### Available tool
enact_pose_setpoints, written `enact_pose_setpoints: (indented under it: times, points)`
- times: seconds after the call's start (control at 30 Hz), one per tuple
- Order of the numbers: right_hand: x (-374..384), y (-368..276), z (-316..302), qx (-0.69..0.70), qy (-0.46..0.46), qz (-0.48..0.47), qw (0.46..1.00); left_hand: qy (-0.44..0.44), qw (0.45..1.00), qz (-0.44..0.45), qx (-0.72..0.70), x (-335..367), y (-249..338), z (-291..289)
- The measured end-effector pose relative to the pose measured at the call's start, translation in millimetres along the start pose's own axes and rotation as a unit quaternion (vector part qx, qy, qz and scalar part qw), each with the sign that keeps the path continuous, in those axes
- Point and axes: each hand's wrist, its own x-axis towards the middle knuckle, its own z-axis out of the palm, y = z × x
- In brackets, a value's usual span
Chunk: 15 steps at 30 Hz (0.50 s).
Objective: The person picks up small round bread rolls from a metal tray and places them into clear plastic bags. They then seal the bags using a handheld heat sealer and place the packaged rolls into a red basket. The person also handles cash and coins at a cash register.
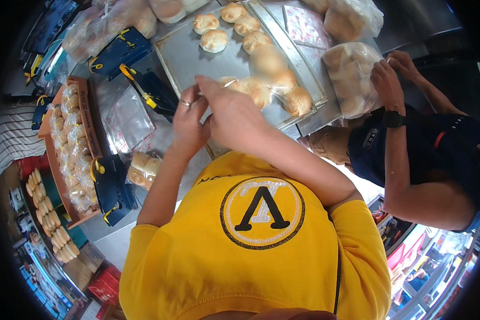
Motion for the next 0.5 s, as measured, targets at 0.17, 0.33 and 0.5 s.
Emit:
enact_pose_setpoints:
  times: [0.17, 0.33, 0.5]
  points:
    - [-5, 0, -25, 0.098, 0.017, 0.03, 0.995, -0.064, 0.996, 0.062, 0.018, 33, 28, -27]
    - [-9, 14, -23, 0.151, 0.011, 0.075, 0.986, -0.199, 0.98, -0.012, -0.023, 40, 14, 6]
    - [-21, 7, -75, 0.36, -0.014, 0.157, 0.92, -0.266, 0.961, 0.074, 0.033, 66, 45, -10]
